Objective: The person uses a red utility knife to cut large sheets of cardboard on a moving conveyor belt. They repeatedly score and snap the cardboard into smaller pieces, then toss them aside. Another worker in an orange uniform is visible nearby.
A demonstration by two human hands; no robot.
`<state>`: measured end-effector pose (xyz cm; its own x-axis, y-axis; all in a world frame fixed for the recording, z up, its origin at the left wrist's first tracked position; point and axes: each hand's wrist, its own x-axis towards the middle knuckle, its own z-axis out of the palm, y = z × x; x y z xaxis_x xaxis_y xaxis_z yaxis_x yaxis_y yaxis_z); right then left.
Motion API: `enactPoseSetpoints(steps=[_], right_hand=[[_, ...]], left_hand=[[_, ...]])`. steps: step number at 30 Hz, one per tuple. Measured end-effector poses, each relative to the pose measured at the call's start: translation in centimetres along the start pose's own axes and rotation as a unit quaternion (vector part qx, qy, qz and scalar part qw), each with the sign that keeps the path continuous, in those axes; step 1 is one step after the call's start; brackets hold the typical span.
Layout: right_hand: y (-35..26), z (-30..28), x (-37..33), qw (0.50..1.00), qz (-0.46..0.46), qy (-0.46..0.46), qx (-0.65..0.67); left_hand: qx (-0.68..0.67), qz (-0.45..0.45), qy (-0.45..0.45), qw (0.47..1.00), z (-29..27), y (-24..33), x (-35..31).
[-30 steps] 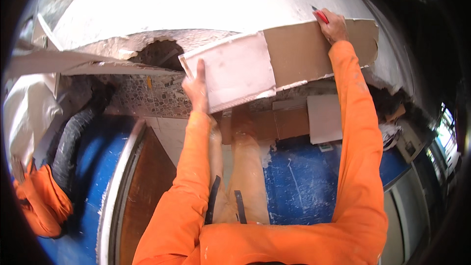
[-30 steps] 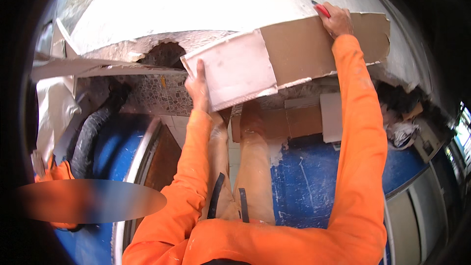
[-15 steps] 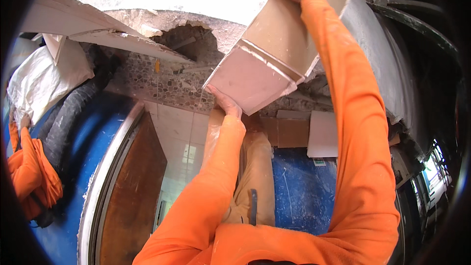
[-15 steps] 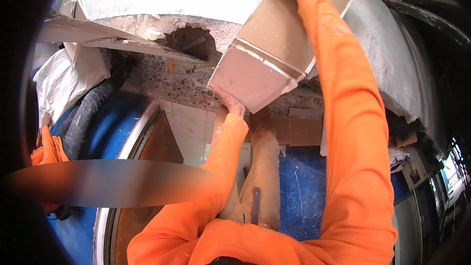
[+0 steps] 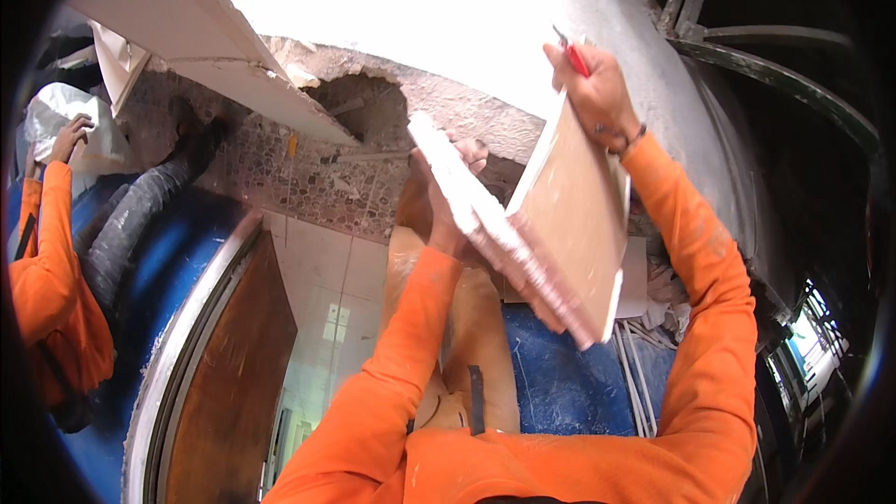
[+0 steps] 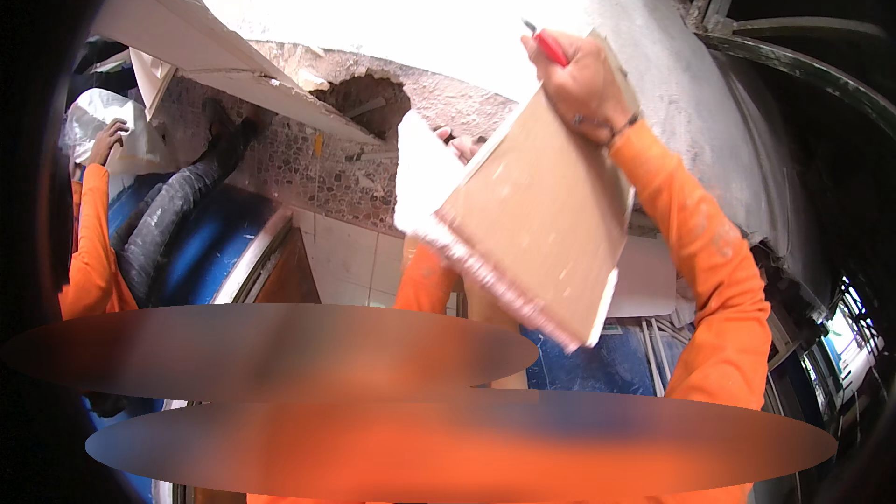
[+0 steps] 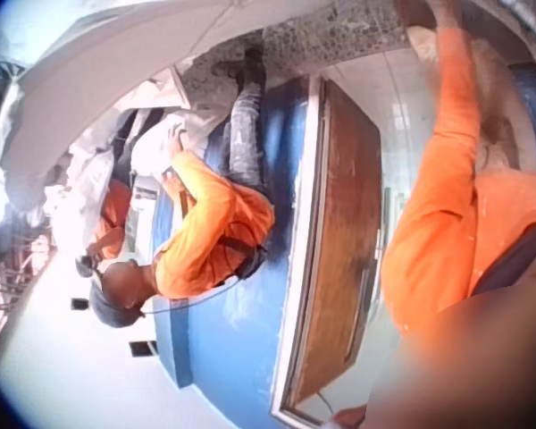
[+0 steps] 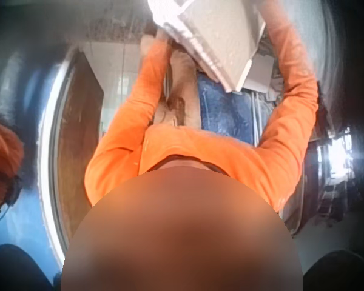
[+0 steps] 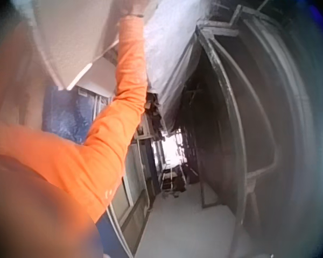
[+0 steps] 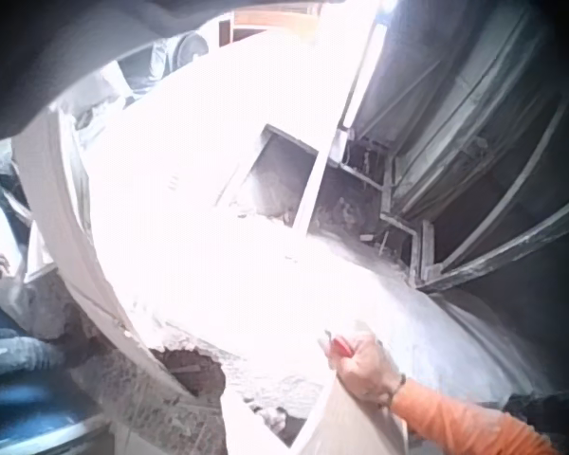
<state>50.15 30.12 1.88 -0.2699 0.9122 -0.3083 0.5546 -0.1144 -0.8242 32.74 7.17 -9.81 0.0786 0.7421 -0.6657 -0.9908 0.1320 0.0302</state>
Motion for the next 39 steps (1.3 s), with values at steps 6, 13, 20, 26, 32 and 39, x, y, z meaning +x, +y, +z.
enactPoseSetpoints(steps=[6,13,20,26,32,39], right_hand=[[-4.6,-0.9,-3.5,0.973,-0.162,0.114,-0.12],[-0.5,2.7,-1.2,0.926,-0.032,0.043,-0.374],[4.6,8.2,3.1,0.936,-0.21,0.111,-0.26],[2.0,5.4,-0.9,0.986,0.103,0.082,-0.098],[7.7,8.0,-1.8,0.967,0.116,-0.013,-0.227],[4.7,7.3,0.1,0.948,0.122,-0.032,-0.293]], left_hand=[[0.045,-0.04,0.005,0.998,10.1,-1.8,-6.1],[0.328,-0.053,0.025,0.943,9.1,4.3,-5.8],[0.389,0.03,0.121,0.913,2.4,4.9,-1.4],[0.423,0.177,0.206,0.864,1.2,2.6,-0.4],[0.473,0.252,0.28,0.796,2.3,0.5,1.7],[0.465,0.191,0.297,0.812,1.7,1.7,2.3]])
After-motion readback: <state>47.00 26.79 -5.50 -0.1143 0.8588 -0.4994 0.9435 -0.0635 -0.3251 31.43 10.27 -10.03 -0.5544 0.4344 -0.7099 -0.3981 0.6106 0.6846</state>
